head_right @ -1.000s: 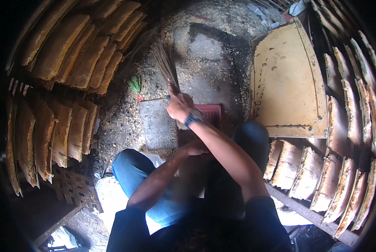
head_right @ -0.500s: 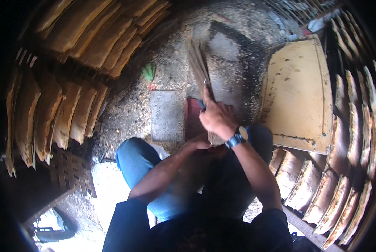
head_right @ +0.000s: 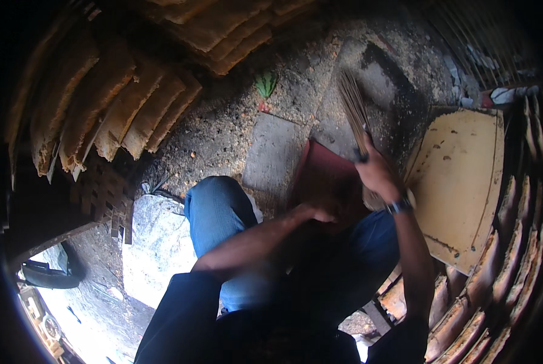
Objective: The person sweeps debris and sawdust from the floor into a red dustpan using a broom. They move a wooden board to access the area, then repeatedly sweep and collect the debris while squatting.
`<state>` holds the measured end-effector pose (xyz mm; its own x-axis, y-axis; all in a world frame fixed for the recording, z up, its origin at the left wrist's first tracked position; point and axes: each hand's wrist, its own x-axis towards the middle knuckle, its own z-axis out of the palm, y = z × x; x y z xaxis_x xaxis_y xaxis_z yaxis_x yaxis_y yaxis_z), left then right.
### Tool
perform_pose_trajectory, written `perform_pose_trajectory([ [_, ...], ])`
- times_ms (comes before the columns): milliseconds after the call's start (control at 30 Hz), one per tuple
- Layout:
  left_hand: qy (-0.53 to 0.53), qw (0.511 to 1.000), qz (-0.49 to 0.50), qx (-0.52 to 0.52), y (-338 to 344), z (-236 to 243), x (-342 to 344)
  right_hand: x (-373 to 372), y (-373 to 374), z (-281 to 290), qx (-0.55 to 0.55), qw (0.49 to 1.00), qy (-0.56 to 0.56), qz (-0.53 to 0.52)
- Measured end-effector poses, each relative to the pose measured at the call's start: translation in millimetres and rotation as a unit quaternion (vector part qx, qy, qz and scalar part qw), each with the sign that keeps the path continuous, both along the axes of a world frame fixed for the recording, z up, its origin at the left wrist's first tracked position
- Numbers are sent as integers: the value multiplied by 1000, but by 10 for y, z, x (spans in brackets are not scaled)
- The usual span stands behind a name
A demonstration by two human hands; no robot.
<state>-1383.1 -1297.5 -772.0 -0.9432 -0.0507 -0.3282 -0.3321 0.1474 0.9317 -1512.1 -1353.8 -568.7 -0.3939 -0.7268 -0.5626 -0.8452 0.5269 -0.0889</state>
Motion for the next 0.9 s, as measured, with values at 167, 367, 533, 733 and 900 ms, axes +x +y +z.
perform_pose_trajectory([
  [167, 5, 1000, -24, 9, 132, 52, -55, 10, 556, 910, -177, 962, -115, 172],
  [367, 27, 995, -86, -47, 478, -241, -113, 344, 562, 1451, 24, 928, 82, 361],
  [533, 52, 991, -44, -114, 586, -252, -77, 265, 472, 1047, -106, 816, 97, 560],
  [733, 3, 991, -55, -124, 464, 315, 97, 915, -104, 211, -91, 777, 35, 622],
  [900, -27, 999, -2, -27, 552, 563, -58, 808, -73, -268, -50, 832, 72, 548],
])
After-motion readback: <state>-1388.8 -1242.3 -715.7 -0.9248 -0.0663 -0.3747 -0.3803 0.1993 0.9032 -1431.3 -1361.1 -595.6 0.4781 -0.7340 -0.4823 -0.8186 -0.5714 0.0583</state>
